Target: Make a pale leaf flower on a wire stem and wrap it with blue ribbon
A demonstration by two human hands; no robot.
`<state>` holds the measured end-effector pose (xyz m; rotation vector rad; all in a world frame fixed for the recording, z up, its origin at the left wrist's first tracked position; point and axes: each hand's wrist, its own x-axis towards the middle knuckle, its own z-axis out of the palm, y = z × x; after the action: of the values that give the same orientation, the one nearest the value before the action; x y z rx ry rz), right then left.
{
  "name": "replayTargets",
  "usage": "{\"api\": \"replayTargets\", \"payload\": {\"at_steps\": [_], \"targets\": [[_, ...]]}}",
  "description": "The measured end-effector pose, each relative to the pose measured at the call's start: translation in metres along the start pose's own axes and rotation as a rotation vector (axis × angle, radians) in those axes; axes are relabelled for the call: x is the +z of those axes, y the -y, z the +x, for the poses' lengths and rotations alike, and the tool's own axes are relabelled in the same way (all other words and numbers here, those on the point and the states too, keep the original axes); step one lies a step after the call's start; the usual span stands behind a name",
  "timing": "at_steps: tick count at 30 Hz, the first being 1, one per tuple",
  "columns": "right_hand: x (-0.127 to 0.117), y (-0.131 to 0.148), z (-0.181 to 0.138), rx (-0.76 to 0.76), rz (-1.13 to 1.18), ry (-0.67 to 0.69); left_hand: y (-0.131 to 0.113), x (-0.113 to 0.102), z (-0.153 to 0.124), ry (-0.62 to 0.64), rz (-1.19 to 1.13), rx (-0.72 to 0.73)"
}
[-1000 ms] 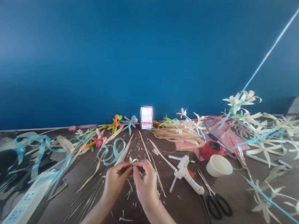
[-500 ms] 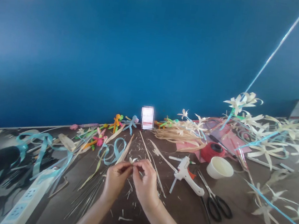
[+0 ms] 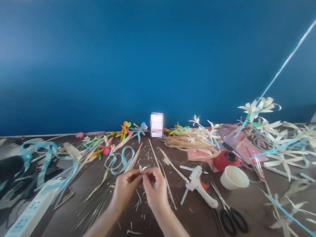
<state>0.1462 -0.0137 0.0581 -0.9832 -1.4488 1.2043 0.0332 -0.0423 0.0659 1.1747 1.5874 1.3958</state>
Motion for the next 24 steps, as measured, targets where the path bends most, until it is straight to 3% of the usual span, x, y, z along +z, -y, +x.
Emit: {"api": "replayTargets", "payload": {"at_steps": [7,15,24], "targets": [[-0.0038,-0.0037,0.0012,0.067,0.131,0.006,0.0035,0.0047,0.0035,-0.007,-0.309,-0.201],[-0.0028,-0.0078,0.0010,0.034,0.059,0.002,0.0034,0.0048,0.0050,0.056,-0.754,-0.435],[-0.0019,-0.0051,-0.0010,0.026,-0.056,0.011,0.0058,0.0070,-0.0004,0.075,-0.853,-0.568]]}}
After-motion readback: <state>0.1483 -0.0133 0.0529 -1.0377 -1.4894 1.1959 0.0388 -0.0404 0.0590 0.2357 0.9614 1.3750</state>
